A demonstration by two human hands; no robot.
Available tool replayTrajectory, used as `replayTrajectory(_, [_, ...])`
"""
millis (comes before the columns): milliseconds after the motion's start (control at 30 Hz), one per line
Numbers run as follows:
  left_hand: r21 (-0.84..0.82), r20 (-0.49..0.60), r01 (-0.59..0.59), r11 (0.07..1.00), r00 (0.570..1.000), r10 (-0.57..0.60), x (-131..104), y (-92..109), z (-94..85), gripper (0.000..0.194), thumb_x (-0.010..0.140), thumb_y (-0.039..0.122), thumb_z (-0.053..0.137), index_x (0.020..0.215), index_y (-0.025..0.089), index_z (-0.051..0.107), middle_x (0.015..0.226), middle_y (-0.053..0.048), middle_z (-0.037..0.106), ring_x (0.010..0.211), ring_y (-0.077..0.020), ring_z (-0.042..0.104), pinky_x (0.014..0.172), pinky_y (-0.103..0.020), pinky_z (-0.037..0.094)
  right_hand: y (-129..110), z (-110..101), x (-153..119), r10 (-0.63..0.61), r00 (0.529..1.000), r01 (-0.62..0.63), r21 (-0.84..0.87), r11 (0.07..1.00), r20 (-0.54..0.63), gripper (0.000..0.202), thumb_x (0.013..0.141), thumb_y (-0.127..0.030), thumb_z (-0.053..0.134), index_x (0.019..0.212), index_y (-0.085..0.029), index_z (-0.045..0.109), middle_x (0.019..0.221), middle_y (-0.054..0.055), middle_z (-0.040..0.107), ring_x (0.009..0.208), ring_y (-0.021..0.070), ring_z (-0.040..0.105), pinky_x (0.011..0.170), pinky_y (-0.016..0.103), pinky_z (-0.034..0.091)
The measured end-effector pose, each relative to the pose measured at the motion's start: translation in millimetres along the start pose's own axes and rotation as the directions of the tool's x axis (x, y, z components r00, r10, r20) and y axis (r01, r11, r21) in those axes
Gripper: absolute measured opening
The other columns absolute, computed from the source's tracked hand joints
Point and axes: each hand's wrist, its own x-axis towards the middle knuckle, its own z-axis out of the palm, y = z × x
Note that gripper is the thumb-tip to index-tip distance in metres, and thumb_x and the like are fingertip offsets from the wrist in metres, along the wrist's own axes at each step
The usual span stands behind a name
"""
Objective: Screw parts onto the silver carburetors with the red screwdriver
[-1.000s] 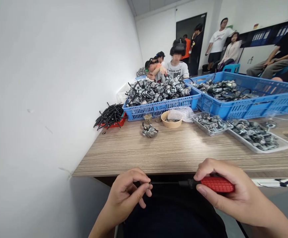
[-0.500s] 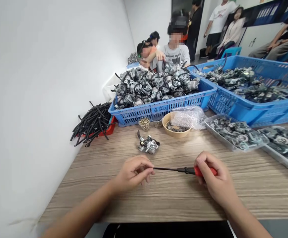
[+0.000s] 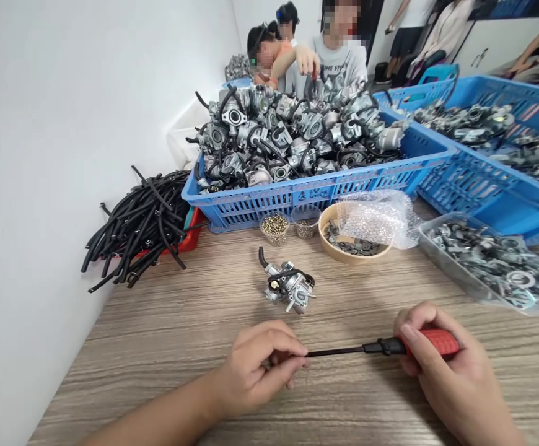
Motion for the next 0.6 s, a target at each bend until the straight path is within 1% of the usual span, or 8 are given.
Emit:
replayTrajectory(100, [0.014, -0.093, -0.007, 1.0, 0.996, 0.008, -3.3, 2.0, -2.0, 0.013, 0.111, 0.012, 0.077, 0.124, 0.012, 0.078, 0.103, -0.01, 0.081, 0.064, -0.0067, 0.073, 0.061, -0.015, 0.062, -37.6, 13.5, 4.2, -0.08, 0.995, 0.073, 0.111, 0.991, 0.056, 0.032, 0.103, -0.048, 0.082, 0.088, -0.027, 0.063, 0.072, 0.001, 0.051, 0.062, 0.0179, 0.051, 0.05, 0.03, 0.045])
replayTrajectory(200, [0.047, -0.144, -0.031, 0.998, 0.989, 0.037, -5.6, 4.0, -3.8, 0.015, 0.111, 0.009, 0.075, 0.126, 0.013, 0.076, 0.106, -0.01, 0.08, 0.066, -0.0079, 0.078, 0.064, -0.016, 0.065, -82.4, 31.2, 12.2, -0.188, 0.97, 0.169, 0.131, 0.977, 0.153, 0.034, 0.102, -0.059, 0.081, 0.092, -0.03, 0.067, 0.064, 0.001, 0.046, 0.057, 0.0194, 0.044, 0.046, 0.034, 0.038])
replayTrajectory(267, [0.059, -0.162, -0.043, 0.997, 0.985, 0.052, -5.9, 4.7, -4.2, 0.016, 0.111, 0.009, 0.076, 0.126, 0.013, 0.076, 0.106, -0.01, 0.08, 0.065, -0.008, 0.078, 0.065, -0.017, 0.066, -100.5, 42.4, 21.7, -0.23, 0.966, 0.215, 0.131, 0.968, 0.114, 0.037, 0.1, -0.066, 0.082, 0.095, -0.031, 0.07, 0.064, 0.002, 0.048, 0.057, 0.0204, 0.044, 0.046, 0.036, 0.035])
replayTrajectory(300, [0.061, -0.167, -0.045, 0.997, 0.984, 0.055, -5.7, 4.7, -4.1, 0.016, 0.11, 0.009, 0.076, 0.126, 0.013, 0.076, 0.105, -0.01, 0.08, 0.065, -0.0082, 0.077, 0.065, -0.017, 0.066, -103.5, 46.8, 27.4, -0.267, 0.954, 0.248, 0.139, 0.959, 0.137, 0.036, 0.101, -0.065, 0.082, 0.097, -0.031, 0.072, 0.064, 0.003, 0.05, 0.056, 0.0202, 0.046, 0.046, 0.036, 0.035])
replayTrajectory(333, [0.065, -0.171, -0.049, 0.997, 0.984, 0.059, -5.3, 4.4, -3.9, 0.016, 0.11, 0.009, 0.076, 0.126, 0.013, 0.076, 0.104, -0.01, 0.08, 0.067, -0.0087, 0.077, 0.065, -0.017, 0.067, -102.4, 50.1, 33.4, -0.379, 0.912, 0.343, 0.215, 0.915, 0.157, 0.034, 0.103, -0.063, 0.08, 0.096, -0.031, 0.074, 0.059, 0.001, 0.049, 0.048, 0.0173, 0.042, 0.042, 0.035, 0.031])
replayTrajectory(433, [0.088, -0.166, -0.057, 0.994, 0.984, 0.071, -3.9, 2.7, -3.4, 0.018, 0.108, 0.008, 0.079, 0.124, 0.013, 0.077, 0.101, -0.011, 0.082, 0.075, -0.0126, 0.078, 0.065, -0.018, 0.067, -83.1, 54.4, 47.2, -0.404, 0.859, 0.301, 0.327, 0.896, 0.315, 0.032, 0.112, -0.06, 0.068, 0.103, -0.031, 0.076, 0.054, -0.002, 0.051, 0.037, 0.016, 0.046, 0.036, 0.032, 0.032])
replayTrajectory(533, [0.101, -0.146, -0.056, 0.993, 0.987, 0.071, -3.1, 0.8, -3.3, 0.019, 0.106, 0.007, 0.081, 0.124, 0.013, 0.078, 0.1, -0.012, 0.082, 0.078, -0.0141, 0.078, 0.064, -0.018, 0.066, -64.5, 56.0, 47.8, -0.371, 0.879, 0.242, 0.39, 0.889, 0.301, 0.036, 0.116, -0.059, 0.06, 0.1, -0.031, 0.074, 0.051, -0.003, 0.051, 0.036, 0.0152, 0.046, 0.037, 0.03, 0.03])
replayTrajectory(600, [0.103, -0.129, -0.058, 0.993, 0.989, 0.071, -3.0, 0.3, -3.4, 0.02, 0.105, 0.007, 0.081, 0.124, 0.013, 0.079, 0.1, -0.012, 0.082, 0.077, -0.0136, 0.077, 0.066, -0.018, 0.066, -61.3, 57.8, 43.1, -0.353, 0.899, 0.233, 0.401, 0.886, 0.26, 0.037, 0.115, -0.059, 0.061, 0.097, -0.03, 0.073, 0.05, -0.004, 0.048, 0.037, 0.0143, 0.044, 0.039, 0.03, 0.03])
